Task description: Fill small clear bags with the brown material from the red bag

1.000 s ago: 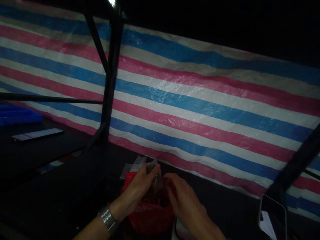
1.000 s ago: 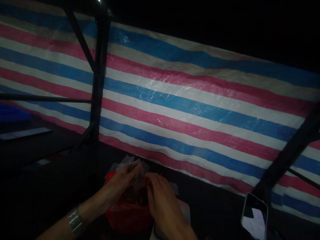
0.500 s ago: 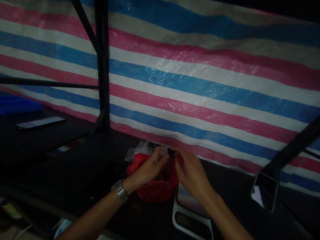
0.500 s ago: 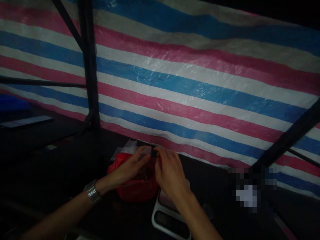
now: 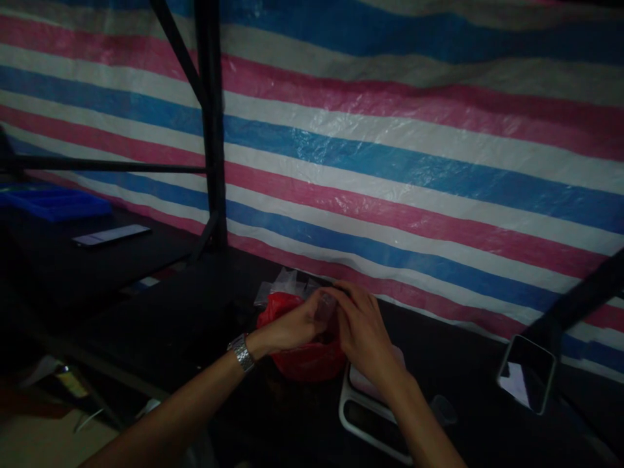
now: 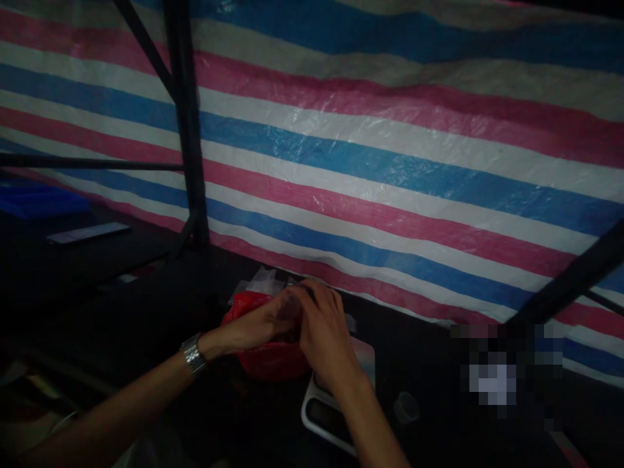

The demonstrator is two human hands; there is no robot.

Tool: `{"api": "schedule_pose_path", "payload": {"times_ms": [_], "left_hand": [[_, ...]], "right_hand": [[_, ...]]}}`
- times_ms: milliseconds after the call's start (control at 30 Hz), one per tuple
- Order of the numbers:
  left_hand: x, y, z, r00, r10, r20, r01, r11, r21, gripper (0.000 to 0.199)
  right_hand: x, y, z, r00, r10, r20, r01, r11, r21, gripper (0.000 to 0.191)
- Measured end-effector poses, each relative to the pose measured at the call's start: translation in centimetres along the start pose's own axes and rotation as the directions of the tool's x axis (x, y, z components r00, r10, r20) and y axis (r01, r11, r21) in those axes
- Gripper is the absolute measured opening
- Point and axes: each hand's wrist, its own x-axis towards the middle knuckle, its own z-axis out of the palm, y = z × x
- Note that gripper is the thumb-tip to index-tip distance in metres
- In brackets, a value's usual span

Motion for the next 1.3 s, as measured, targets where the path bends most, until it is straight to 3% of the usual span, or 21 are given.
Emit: {"api": "schedule_pose_path", "payload": {"times_ms": [267, 400, 533, 667, 967, 1100, 1300], "left_hand": [[0.2, -1.4, -0.6, 1.000, 0.019, -0.016, -0.017, 0.995, 0.095, 0.066], [0.3, -2.0, -1.0, 0.997, 0.050, -0.061, -0.039, 0.984, 0.175, 0.044], [0.1, -2.0, -1.3, 0.995, 0.049, -0.086, -0.026, 0.969, 0.244, 0.036], [-0.3, -1.9, -1.1, 0.995, 0.031, -0.096, -0.002, 0.958, 0.286, 0.034], [-0.7, -1.5, -0.9, 0.997, 0.005, -0.082, 0.038, 0.860, 0.509, 0.026], [-1.4, -0.9, -1.0, 0.993, 0.012, -0.119, 0.054, 0.844, 0.534, 0.036], [-3.0, 0.5, -1.0, 0.986, 0.002, -0.167, 0.093, 0.825, 0.557, 0.033]], "right_hand": [[2.0, 0.6, -1.5, 0.997, 0.020, 0.071, -0.014, 0.997, -0.077, 0.024], [2.1, 0.7, -1.2, 0.991, 0.065, 0.118, -0.057, 0.996, -0.069, 0.030], [2.1, 1.0, -1.2, 0.983, 0.096, 0.155, -0.092, 0.995, -0.032, 0.037], [2.3, 1.3, -1.4, 0.956, 0.120, 0.269, -0.146, 0.986, 0.078, 0.031], [2.3, 1.9, -1.1, 0.944, 0.135, 0.299, -0.166, 0.983, 0.080, 0.045], [2.1, 1.1, -1.2, 0.938, 0.118, 0.327, -0.147, 0.987, 0.065, 0.051], [1.2, 0.1, -1.7, 0.908, 0.158, 0.389, -0.180, 0.983, 0.022, 0.049]]}}
